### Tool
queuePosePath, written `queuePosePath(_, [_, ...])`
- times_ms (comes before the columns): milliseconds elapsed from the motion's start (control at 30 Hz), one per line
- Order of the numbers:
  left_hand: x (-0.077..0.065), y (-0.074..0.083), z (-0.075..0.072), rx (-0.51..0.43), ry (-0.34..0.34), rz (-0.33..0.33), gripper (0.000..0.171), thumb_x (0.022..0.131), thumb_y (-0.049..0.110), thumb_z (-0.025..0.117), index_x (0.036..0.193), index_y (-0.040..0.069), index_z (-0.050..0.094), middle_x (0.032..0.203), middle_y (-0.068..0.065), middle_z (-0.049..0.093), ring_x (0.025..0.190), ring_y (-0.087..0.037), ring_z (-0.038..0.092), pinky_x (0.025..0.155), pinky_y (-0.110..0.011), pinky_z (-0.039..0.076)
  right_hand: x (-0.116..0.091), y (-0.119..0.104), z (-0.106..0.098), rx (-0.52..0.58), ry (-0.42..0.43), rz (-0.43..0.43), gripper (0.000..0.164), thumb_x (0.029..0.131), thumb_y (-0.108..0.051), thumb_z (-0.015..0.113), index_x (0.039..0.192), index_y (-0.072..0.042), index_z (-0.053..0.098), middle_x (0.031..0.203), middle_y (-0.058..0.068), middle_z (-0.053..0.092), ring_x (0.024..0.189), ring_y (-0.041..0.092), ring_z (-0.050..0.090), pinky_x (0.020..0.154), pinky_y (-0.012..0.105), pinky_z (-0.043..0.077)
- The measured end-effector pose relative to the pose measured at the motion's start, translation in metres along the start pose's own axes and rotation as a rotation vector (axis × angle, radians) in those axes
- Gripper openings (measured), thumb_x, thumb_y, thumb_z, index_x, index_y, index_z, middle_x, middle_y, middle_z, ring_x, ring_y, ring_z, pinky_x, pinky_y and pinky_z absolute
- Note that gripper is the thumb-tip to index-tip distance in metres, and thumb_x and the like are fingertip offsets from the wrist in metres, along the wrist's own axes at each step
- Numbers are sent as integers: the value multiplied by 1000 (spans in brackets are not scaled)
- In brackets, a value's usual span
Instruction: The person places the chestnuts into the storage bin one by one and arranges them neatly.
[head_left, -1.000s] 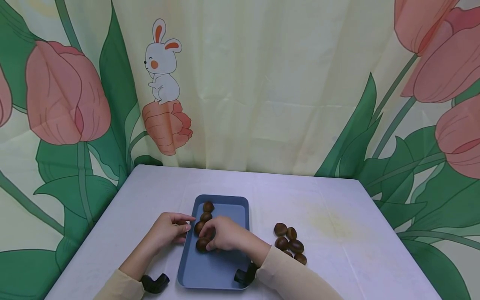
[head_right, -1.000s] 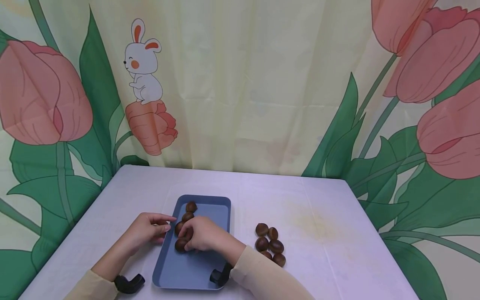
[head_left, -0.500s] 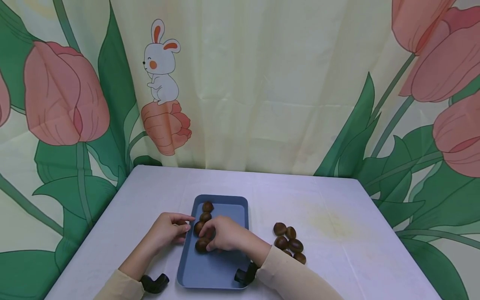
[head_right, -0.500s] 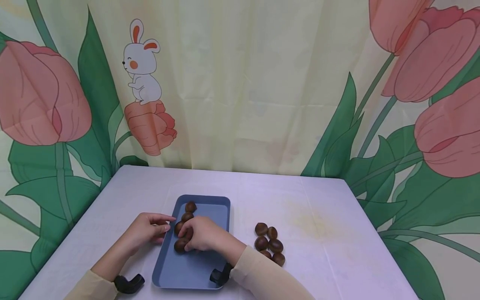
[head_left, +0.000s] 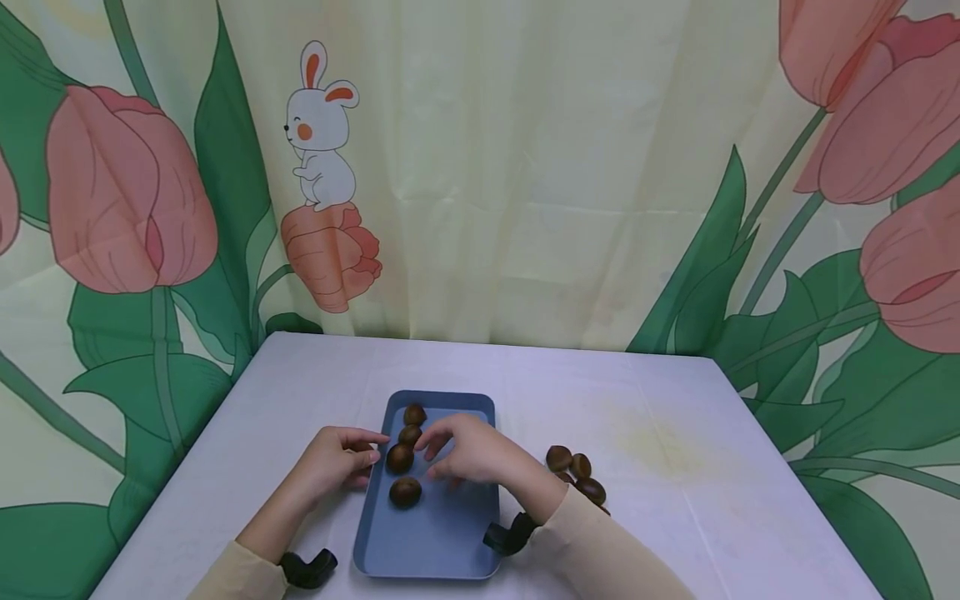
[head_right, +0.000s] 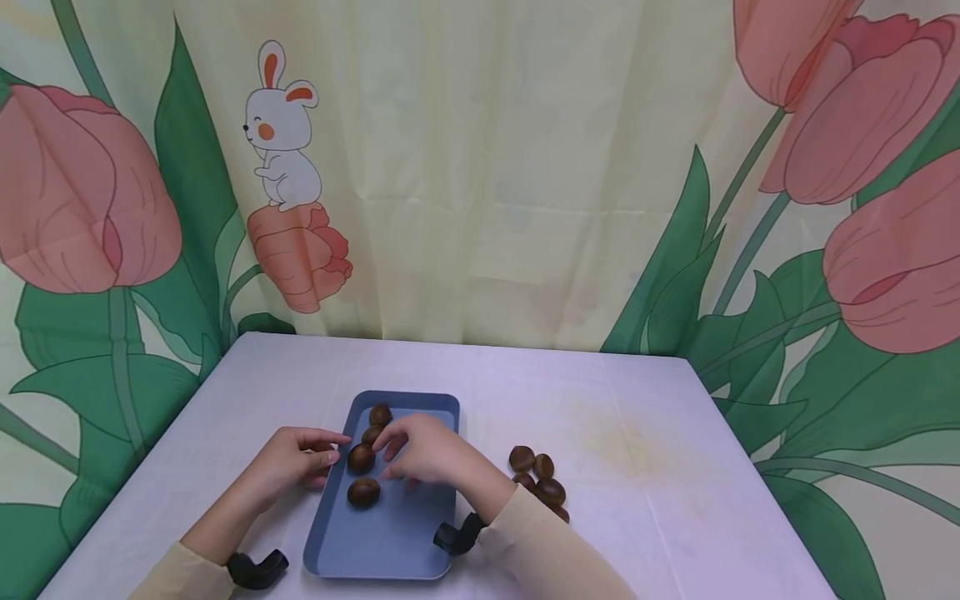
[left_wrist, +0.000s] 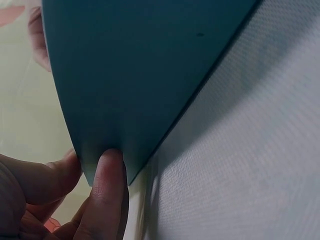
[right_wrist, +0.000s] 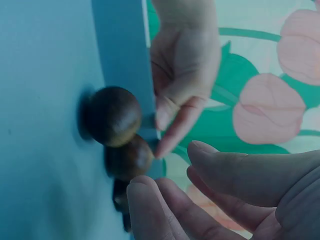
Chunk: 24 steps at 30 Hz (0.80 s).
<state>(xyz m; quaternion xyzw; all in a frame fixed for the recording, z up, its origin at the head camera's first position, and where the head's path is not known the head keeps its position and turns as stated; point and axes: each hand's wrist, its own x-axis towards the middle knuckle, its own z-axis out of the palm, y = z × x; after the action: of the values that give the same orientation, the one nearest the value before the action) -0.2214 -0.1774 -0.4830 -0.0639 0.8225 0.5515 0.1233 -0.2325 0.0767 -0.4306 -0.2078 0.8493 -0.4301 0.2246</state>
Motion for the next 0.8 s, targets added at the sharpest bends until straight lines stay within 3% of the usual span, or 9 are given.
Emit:
queuePosePath(100, [0,0,0,-2,-4,3,26,99,2,74,124,7,81,100,-12,70,80,-16,68,67,-33,67,-4,3,-9,29,9,-12,36,88,-1,85,122,-8,79,113,17,78,74,36,78,67,46,68])
queuePosePath(333, [-2,0,0,-4,-2,10,27,98,1,75,123,6,81,98,-12,69,80,-16,69,66,-31,66,-21,10,-34,66,49,-11,33,89,-5,84,122,-11,79,118,20,76,84,19,74,69,39,68])
queuePosePath(567, [-2,0,0,-8,-12,17,26,98,1,75,123,5,80,101,-13,70,80,-17,70,67,-32,66,-43,25,-63,116,105,14,32,90,-4,83,121,-13,79,120,23,73,91,35,77,69,42,68])
queuePosePath(800, [-2,1,0,-1,-8,10,25,98,0,74,122,5,81,101,-13,71,80,-17,70,67,-31,66,-67,50,-92,82,176,56,34,92,-6,82,125,-8,76,123,24,74,93,30,76,70,42,68])
